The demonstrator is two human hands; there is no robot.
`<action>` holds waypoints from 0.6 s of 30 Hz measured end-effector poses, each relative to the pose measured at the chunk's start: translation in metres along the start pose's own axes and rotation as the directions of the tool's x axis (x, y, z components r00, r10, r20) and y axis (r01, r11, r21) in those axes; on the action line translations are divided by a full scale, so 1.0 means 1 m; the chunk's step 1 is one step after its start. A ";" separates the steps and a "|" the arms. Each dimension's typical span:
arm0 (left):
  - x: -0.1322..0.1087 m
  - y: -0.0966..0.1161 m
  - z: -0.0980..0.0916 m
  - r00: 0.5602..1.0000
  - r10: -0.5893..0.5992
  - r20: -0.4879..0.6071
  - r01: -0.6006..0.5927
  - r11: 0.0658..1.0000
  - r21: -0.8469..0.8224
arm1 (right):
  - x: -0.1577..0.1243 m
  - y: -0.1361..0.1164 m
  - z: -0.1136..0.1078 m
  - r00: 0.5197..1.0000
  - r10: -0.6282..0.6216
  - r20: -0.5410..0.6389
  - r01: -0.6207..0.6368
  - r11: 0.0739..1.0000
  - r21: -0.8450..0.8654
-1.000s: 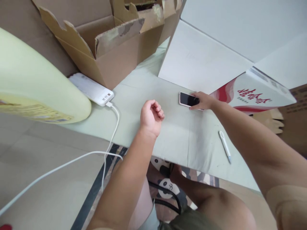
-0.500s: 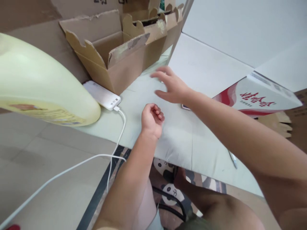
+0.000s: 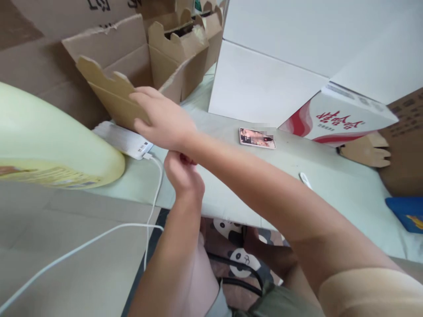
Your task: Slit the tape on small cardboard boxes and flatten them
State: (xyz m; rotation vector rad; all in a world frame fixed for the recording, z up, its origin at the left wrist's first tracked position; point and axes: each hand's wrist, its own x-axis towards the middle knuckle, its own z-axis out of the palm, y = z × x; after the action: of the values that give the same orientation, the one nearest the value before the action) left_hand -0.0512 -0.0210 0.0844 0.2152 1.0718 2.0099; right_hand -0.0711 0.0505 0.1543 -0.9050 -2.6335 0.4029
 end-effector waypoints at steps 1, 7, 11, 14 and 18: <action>-0.002 0.001 0.000 0.994 0.095 -0.050 -0.097 0.995 -0.032 | -0.008 0.006 -0.001 0.998 0.039 -0.049 -0.038 0.999 0.010; -0.013 0.017 0.002 0.828 0.521 -0.207 -0.535 0.845 -0.016 | -0.063 0.048 -0.006 0.890 0.221 -0.398 -0.076 0.934 0.350; -0.004 0.027 0.000 0.603 0.760 -0.245 -0.772 0.633 0.062 | -0.130 0.064 -0.019 0.788 0.237 -0.569 0.025 0.910 0.414; 0.003 0.030 -0.004 0.514 0.821 -0.250 -0.836 0.544 0.069 | -0.206 0.063 -0.043 0.740 0.207 -0.641 0.049 0.933 0.358; -0.003 0.020 -0.006 0.772 0.634 0.056 -0.636 0.770 0.053 | -0.304 0.060 -0.074 0.722 0.205 -0.661 -0.047 0.967 0.249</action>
State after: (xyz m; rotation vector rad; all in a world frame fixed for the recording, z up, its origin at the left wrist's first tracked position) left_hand -0.0645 -0.0326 0.0961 0.7365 1.1445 2.5531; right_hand 0.2167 -0.0838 0.1353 -0.9367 -1.8133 0.2999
